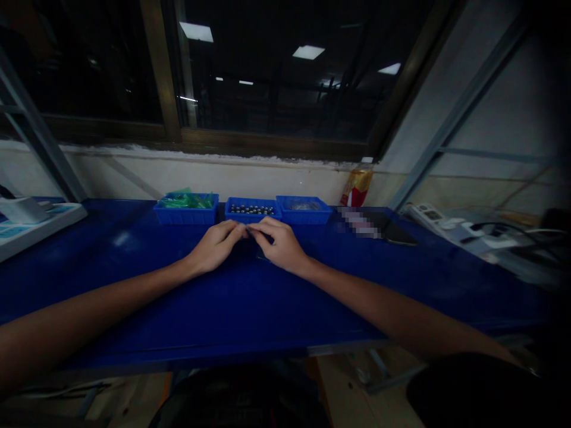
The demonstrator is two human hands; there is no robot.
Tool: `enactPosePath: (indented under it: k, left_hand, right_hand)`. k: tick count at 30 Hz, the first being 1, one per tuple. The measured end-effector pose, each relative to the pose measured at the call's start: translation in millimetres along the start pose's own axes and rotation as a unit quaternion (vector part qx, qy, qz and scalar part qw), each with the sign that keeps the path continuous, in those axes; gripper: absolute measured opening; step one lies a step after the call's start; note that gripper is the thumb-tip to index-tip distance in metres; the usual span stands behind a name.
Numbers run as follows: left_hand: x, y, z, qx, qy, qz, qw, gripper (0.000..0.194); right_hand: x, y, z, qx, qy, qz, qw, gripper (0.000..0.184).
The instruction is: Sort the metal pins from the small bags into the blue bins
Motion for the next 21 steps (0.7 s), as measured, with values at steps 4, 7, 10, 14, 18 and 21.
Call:
enactPosePath:
  k: [4, 7, 10, 14, 18, 21]
  left_hand:
    - [-1.3, -22.1, 4.6, 0.105, -0.021, -0.118, 0.987, 0.046]
    - [-3.2, -26.4, 6.0, 0.107, -0.049, -0.167, 0.979, 0.043]
    - [-4.1, -23.4, 5.7, 0.096, -0.066, -0.183, 0.976, 0.042]
    - [-3.6, -24.8, 5.7, 0.124, -0.039, -0.159, 0.979, 0.019]
    - [1.3, -31.9, 8.0, 0.118, 0.016, -0.161, 0.98, 0.014]
    - [9.7, -28.3, 8.1, 0.057, 0.06, -0.096, 0.992, 0.016]
  right_hand:
    - [-1.5, -1.4, -2.1, 0.047, -0.007, -0.024, 0.999, 0.023]
    - [-2.4, 0.7, -3.1, 0.052, -0.015, -0.041, 0.998, 0.025]
    - [-1.3, 0.9, -2.7, 0.052, -0.025, -0.066, 0.996, 0.027]
    - [-4.4, -1.8, -1.9, 0.064, -0.064, -0.082, 0.993, 0.031]
    - [-6.5, -2.1, -1.3, 0.047, -0.081, -0.051, 0.994, 0.035]
    - [-6.3, -0.8, 0.1, 0.017, -0.077, -0.016, 0.997, 0.028]
Point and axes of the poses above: each hand's wrist, its own z-axis towards the middle knuckle, its own x-axis out of the back of the hand, y = z × x, the point moved 7 cm from there along z, towards the middle knuckle, and after that the axes turned 7 degrees about x, right-handed, at the moved point
